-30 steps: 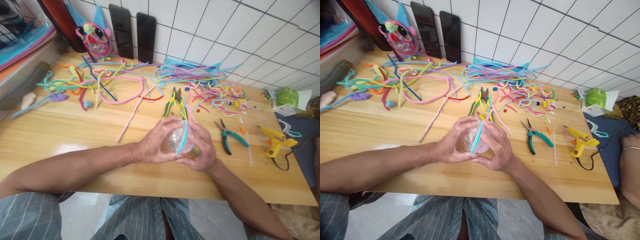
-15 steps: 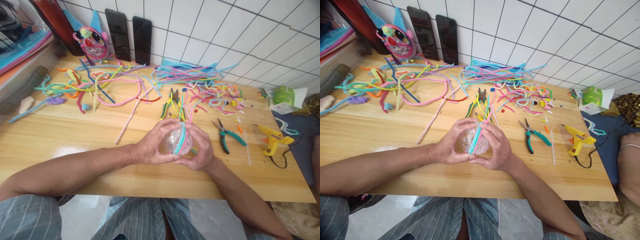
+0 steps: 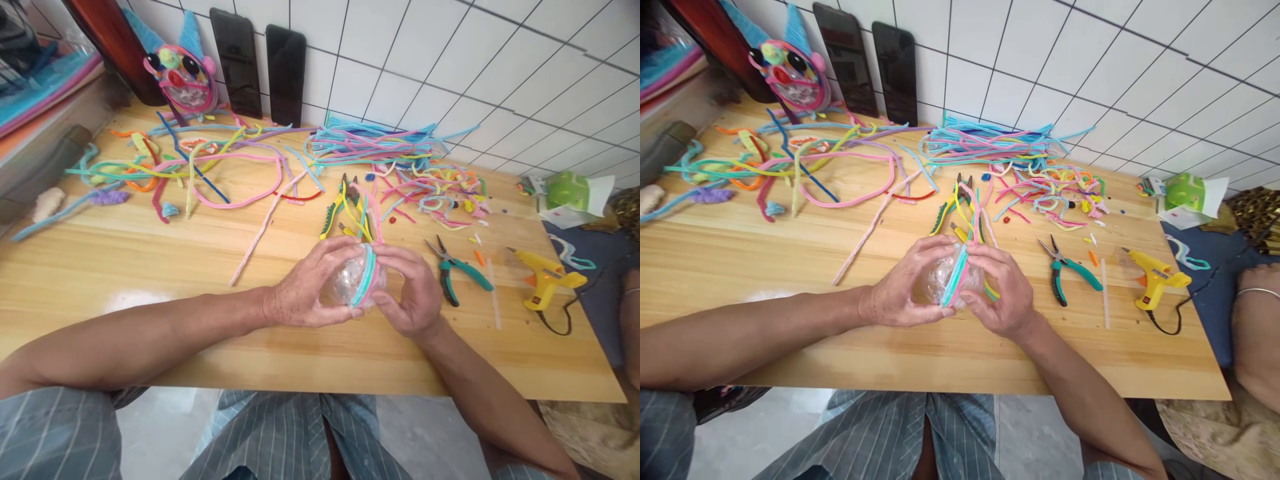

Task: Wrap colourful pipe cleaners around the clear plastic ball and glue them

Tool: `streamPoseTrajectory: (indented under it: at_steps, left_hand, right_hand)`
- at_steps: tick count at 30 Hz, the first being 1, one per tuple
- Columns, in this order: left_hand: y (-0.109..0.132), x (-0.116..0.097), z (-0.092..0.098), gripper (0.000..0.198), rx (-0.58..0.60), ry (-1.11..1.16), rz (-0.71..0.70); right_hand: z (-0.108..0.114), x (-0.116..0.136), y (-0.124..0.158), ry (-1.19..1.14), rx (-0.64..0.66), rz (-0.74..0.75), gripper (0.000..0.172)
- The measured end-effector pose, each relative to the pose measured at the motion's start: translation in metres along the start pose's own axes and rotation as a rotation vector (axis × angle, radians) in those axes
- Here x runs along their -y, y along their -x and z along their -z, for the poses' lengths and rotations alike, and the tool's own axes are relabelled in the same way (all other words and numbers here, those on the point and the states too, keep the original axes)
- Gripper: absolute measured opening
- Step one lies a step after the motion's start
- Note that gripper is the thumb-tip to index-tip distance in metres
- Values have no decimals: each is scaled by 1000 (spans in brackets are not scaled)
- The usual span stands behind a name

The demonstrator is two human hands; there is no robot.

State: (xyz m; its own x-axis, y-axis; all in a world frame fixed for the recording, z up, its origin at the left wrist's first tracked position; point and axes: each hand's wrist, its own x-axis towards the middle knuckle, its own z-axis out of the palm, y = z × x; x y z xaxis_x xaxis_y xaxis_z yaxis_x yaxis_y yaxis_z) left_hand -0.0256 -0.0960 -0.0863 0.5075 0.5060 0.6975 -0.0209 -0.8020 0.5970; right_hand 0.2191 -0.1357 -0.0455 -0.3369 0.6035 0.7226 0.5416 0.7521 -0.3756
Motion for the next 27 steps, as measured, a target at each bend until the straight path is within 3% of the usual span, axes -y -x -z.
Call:
streamPoseTrajectory:
  at_steps: [3, 12, 19, 27]
  left_hand:
    - [0, 0, 0, 105, -2, -5, -3]
    - [-1, -3, -1, 98, -3, -14, -5]
    - [2, -2, -2, 97, 36, -35, 16]
    - [2, -2, -1, 95, 50, -41, 8]
  right_hand:
    - [2, 4, -3, 30, 13, -13, 49]
    - [3, 4, -4, 50, 25, -3, 48]
    - [-4, 4, -3, -42, -42, -65, 29]
    - [-3, -1, -3, -140, -51, -120, 28]
